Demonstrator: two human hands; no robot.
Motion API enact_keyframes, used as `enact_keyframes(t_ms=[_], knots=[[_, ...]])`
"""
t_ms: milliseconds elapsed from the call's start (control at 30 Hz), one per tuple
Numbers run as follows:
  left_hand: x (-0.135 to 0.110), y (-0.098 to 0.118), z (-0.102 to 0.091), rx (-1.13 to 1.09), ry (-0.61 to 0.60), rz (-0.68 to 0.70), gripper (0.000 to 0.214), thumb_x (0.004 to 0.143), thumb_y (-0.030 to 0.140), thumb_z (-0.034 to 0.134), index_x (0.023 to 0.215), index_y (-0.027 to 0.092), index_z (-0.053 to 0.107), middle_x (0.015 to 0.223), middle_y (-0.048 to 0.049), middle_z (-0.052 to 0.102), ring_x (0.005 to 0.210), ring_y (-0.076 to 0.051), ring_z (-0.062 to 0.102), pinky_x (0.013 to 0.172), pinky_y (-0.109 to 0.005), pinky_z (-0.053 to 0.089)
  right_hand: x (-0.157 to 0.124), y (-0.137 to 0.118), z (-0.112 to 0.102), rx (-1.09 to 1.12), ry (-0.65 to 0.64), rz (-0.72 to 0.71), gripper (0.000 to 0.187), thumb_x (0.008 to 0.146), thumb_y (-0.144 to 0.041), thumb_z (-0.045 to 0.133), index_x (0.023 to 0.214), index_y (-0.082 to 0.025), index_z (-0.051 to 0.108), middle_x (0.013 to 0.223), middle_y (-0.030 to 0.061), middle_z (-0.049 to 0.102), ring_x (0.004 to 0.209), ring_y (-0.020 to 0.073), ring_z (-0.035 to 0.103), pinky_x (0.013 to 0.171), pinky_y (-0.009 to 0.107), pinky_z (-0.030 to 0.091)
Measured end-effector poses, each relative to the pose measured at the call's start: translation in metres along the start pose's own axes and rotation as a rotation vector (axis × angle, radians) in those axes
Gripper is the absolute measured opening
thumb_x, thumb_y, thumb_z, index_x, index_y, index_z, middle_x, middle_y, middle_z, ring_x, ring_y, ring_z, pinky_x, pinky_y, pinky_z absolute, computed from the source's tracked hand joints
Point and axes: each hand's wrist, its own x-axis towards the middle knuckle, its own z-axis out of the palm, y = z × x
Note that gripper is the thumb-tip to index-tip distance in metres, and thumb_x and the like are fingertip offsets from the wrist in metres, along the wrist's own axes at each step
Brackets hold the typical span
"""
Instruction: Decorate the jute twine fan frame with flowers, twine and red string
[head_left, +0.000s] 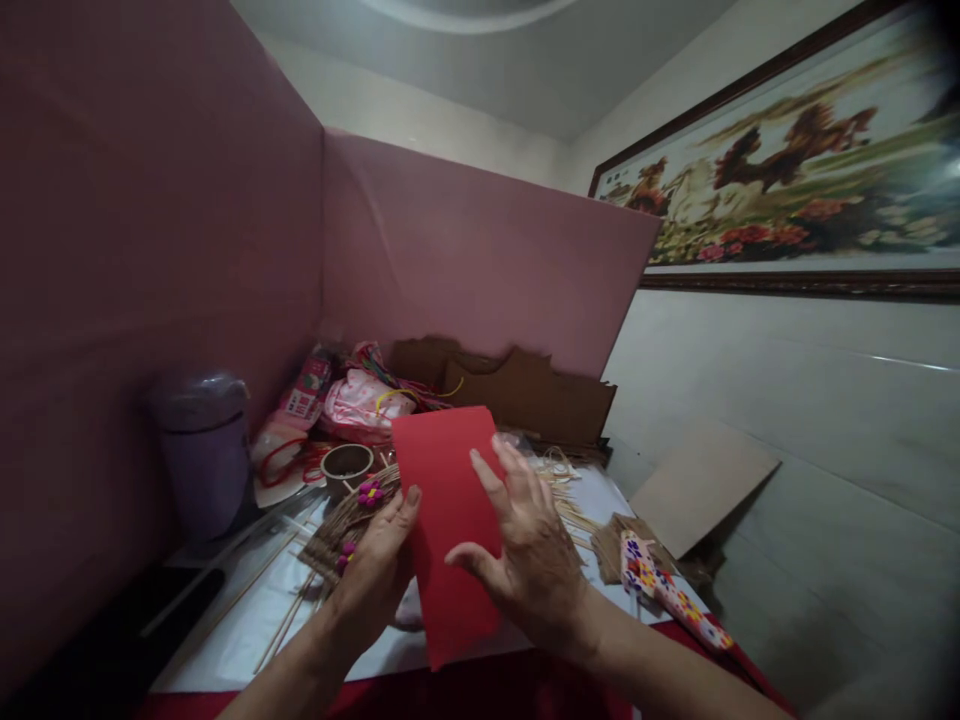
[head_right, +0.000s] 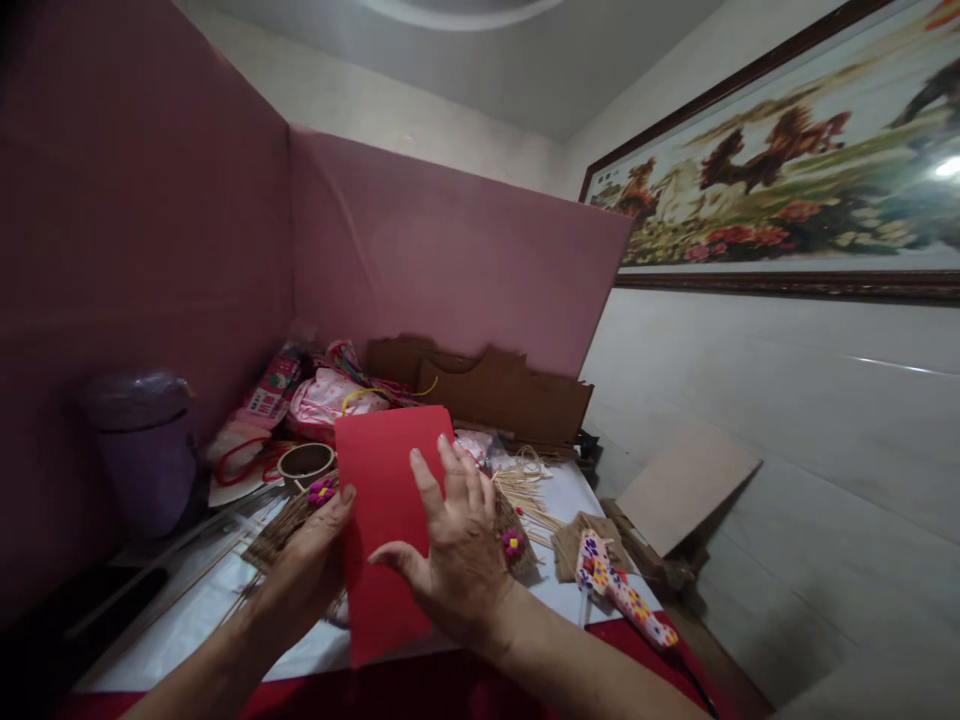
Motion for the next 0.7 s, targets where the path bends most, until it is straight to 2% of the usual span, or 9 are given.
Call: enact_keyframes(t_ms=[100, 167, 267, 367, 500, 600, 700], knots=[[-0.004, 0.003, 0.002, -0.078, -0.175, -0.029, 0.045, 0.088, 0.040, 0.052, 0.128, 0.020, 0.055, 0.118, -0.0101, 0.066, 0.110, -0.023, 0.060, 0.100, -0.036, 0.043, 0.000, -0.007, 0.004, 0.103, -0.110, 0.004, 0.088, 0.078, -0.070, 0.046, 0.147, -0.022, 0.022, 0.151, 0.0185, 0.025, 0.137, 0.0401, 0.024, 0.102, 0.063, 0.031], [-0.005, 0.003, 0.001, -0.075, -0.205, -0.029, 0.041, 0.088, 0.036, 0.055, 0.126, 0.021, 0.057, 0.119, -0.0096, 0.066, 0.112, -0.024, 0.059, 0.102, -0.036, 0.041, -0.002, -0.012, 0.006, 0.178, -0.137, -0.001, 0.089, 0.079, -0.071, 0.043, 0.149, -0.023, 0.015, 0.152, 0.0171, 0.022, 0.139, 0.0391, 0.021, 0.103, 0.062, 0.030], [-0.006, 0.004, 0.000, -0.060, -0.198, -0.036, 0.039, 0.084, 0.027, 0.061, 0.122, 0.021, 0.060, 0.113, -0.0094, 0.068, 0.109, -0.024, 0.061, 0.100, -0.035, 0.043, -0.005, -0.017, 0.005, 0.259, -0.134, 0.005, 0.087, 0.082, -0.069, 0.039, 0.150, -0.025, 0.008, 0.154, 0.0146, 0.018, 0.140, 0.0377, 0.019, 0.105, 0.061, 0.030], [-0.007, 0.006, 0.000, -0.054, -0.198, -0.064, 0.035, 0.082, 0.026, 0.064, 0.116, 0.019, 0.065, 0.106, -0.0096, 0.071, 0.103, -0.023, 0.064, 0.093, -0.033, 0.048, -0.004, -0.019, 0.003, 0.310, -0.121, 0.012, 0.086, 0.082, -0.069, 0.038, 0.150, -0.027, 0.005, 0.155, 0.0127, 0.014, 0.140, 0.0364, 0.017, 0.107, 0.060, 0.029], [-0.010, 0.009, 0.004, -0.037, -0.158, -0.063, 0.031, 0.075, 0.029, 0.072, 0.104, 0.019, 0.069, 0.091, -0.0072, 0.074, 0.088, -0.020, 0.069, 0.074, -0.024, 0.053, -0.001, -0.021, 0.005, 0.345, -0.114, -0.002, 0.086, 0.083, -0.068, 0.039, 0.150, -0.027, 0.001, 0.156, 0.0111, 0.012, 0.142, 0.0341, 0.015, 0.108, 0.059, 0.026], [-0.009, 0.010, 0.006, -0.022, -0.097, -0.052, 0.026, 0.070, 0.026, 0.076, 0.094, 0.018, 0.071, 0.081, -0.0044, 0.074, 0.074, -0.016, 0.069, 0.055, -0.016, 0.049, 0.000, -0.022, 0.007, 0.350, -0.143, -0.022, 0.086, 0.084, -0.066, 0.041, 0.150, -0.025, 0.005, 0.156, 0.0116, 0.012, 0.142, 0.0347, 0.012, 0.109, 0.059, 0.024], [-0.003, 0.011, 0.004, -0.021, -0.042, -0.008, 0.019, 0.068, 0.019, 0.076, 0.086, 0.015, 0.070, 0.077, -0.0034, 0.073, 0.066, -0.013, 0.067, 0.054, -0.016, 0.049, 0.005, -0.016, 0.003, 0.404, -0.123, 0.013, 0.076, 0.087, -0.063, 0.038, 0.149, -0.024, 0.017, 0.153, 0.0110, 0.023, 0.141, 0.0311, 0.018, 0.111, 0.055, 0.024]])
